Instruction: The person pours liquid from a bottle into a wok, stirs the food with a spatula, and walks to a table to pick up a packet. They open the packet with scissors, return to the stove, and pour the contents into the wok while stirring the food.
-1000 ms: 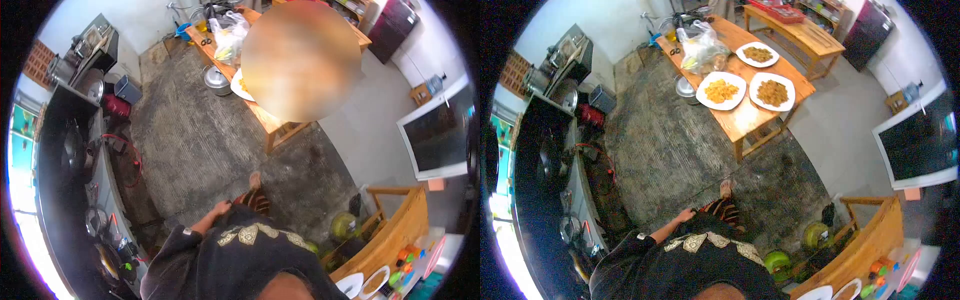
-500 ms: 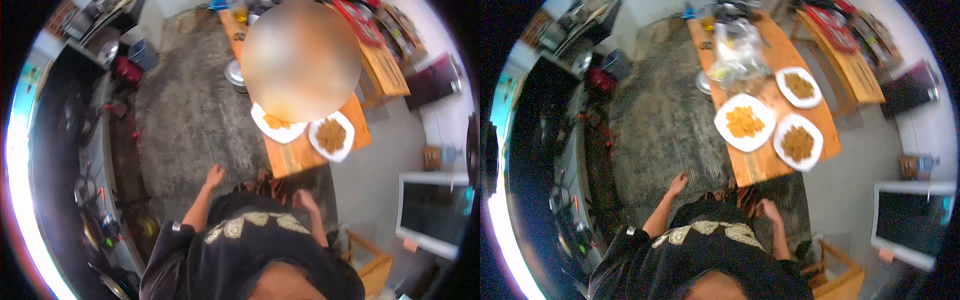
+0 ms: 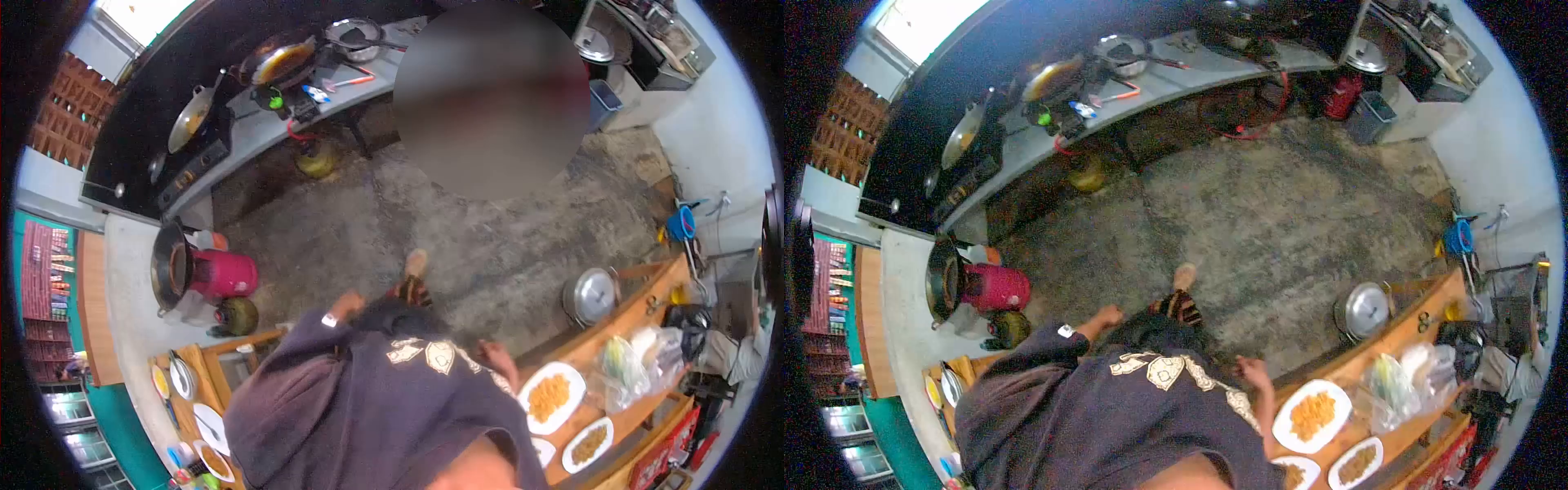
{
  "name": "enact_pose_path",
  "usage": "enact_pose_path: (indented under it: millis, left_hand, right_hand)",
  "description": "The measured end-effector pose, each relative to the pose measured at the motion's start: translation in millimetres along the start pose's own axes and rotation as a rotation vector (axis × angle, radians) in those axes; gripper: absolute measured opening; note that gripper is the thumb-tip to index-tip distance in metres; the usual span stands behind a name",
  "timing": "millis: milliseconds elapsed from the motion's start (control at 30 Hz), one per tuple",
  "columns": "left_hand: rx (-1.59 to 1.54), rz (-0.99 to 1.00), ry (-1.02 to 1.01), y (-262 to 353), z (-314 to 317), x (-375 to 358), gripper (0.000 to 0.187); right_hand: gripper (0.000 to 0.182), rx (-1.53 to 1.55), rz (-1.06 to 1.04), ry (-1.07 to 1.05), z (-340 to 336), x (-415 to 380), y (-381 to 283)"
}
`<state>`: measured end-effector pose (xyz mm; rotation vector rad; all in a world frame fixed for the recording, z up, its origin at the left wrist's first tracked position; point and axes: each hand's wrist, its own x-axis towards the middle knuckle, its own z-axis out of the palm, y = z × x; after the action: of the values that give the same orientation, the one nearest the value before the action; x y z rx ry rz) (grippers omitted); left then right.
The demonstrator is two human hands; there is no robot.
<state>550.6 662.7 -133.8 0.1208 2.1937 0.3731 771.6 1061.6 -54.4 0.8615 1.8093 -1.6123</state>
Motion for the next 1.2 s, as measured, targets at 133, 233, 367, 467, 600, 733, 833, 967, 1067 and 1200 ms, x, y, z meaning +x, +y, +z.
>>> enact_pose_path:
  millis: [133, 233, 367, 467, 600, 733, 833, 967, 1067, 1200]
  left_hand:
    - [0.008, -0.006, -0.103, -75, 8, 62, 0.044]
    - [0.123, 0.139, -0.157, -86, -36, 106, 0.039]
    - [0.359, 0.355, -0.272, -55, -112, 194, 0.032]
    - [0.403, 0.423, -0.312, -5, -149, 271, 0.026]
    - [-0.113, 0.236, -0.194, 111, -162, 308, 0.03]
    - [-0.278, 0.288, -0.278, 233, -136, 283, 0.033]
    - [0.148, 0.334, -0.389, 292, -98, 279, 0.036]
    - [0.641, 0.677, -0.33, 360, -41, 228, 0.041]
    - [0.775, 0.735, -0.353, 422, 0, 244, 0.039]
    - [0.808, 0.706, -0.374, 451, 19, 229, 0.037]
  right_hand:
    - [0.042, 0.012, -0.066, 0.123, -17, 130, -23]
    - [0.059, -0.349, -0.278, 0.365, 25, 143, -67]
    - [0.039, -0.424, -0.15, 0.476, 62, 134, -59]
    - [0.033, -0.142, 0.015, 0.621, 49, 87, -61]
    - [0.028, 0.121, 0.111, 0.923, -17, 30, -66]
    - [0.018, 0.396, -0.009, 1.598, -110, -65, -65]
    - [0.016, 0.469, 0.019, 1.953, -176, -142, -1]
    - [0.018, 0.344, 0.447, 2.271, -236, -218, 120]
    - [0.023, 0.016, 0.601, 2.07, -264, -225, 207]
    - [0.028, -0.157, 0.754, 1.811, -289, -215, 233]
